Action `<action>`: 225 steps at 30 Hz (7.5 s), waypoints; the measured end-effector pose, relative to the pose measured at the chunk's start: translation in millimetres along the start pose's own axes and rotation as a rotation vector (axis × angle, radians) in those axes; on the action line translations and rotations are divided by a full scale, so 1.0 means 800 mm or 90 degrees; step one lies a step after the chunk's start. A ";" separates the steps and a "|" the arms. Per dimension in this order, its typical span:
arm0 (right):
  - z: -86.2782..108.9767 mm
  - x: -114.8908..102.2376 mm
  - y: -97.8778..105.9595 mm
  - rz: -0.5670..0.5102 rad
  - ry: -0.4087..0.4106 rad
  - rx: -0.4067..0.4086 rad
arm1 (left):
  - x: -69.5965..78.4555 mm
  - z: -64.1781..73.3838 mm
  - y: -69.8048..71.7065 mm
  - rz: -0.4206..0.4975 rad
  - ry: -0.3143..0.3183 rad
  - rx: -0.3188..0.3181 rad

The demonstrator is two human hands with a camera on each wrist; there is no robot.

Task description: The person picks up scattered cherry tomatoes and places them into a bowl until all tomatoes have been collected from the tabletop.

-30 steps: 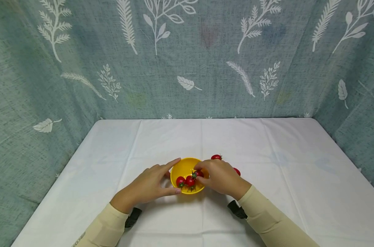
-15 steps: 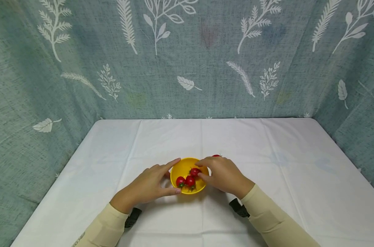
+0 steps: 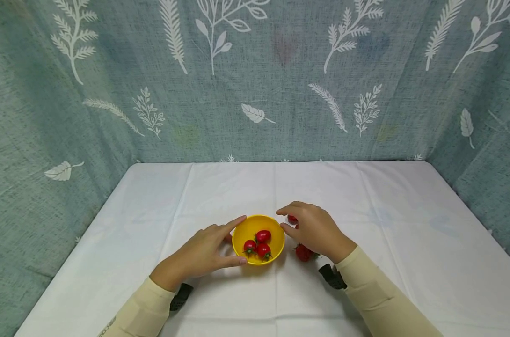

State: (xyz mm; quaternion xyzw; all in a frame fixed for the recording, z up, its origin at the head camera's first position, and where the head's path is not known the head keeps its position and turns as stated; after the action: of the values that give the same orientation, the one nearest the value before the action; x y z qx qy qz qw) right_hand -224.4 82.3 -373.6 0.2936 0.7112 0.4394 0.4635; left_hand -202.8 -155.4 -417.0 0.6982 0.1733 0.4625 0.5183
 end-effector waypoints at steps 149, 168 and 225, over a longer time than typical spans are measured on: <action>0.011 -0.028 -0.013 0.017 0.048 -0.017 | -0.002 0.001 -0.001 -0.009 0.002 -0.003; 0.015 -0.034 -0.026 0.008 0.056 -0.050 | -0.003 0.001 -0.002 -0.009 -0.014 0.002; 0.007 -0.003 0.004 -0.018 -0.002 -0.035 | 0.001 0.001 0.000 -0.007 -0.014 0.009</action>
State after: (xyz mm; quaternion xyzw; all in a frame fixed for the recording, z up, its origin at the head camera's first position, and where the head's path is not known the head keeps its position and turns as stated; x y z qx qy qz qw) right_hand -218.0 83.9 -370.5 0.2712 0.7025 0.4517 0.4785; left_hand -201.7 -155.7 -416.6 0.7061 0.1750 0.4503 0.5177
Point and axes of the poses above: each hand's wrist, its own z-axis away from the middle knuckle, its own y-axis out of the back of the hand, x = y × z, the point moved 5 cm from there along -z, towards the middle knuckle, and after that the axes turned 8 degrees about -y, right-handed, at the moved point
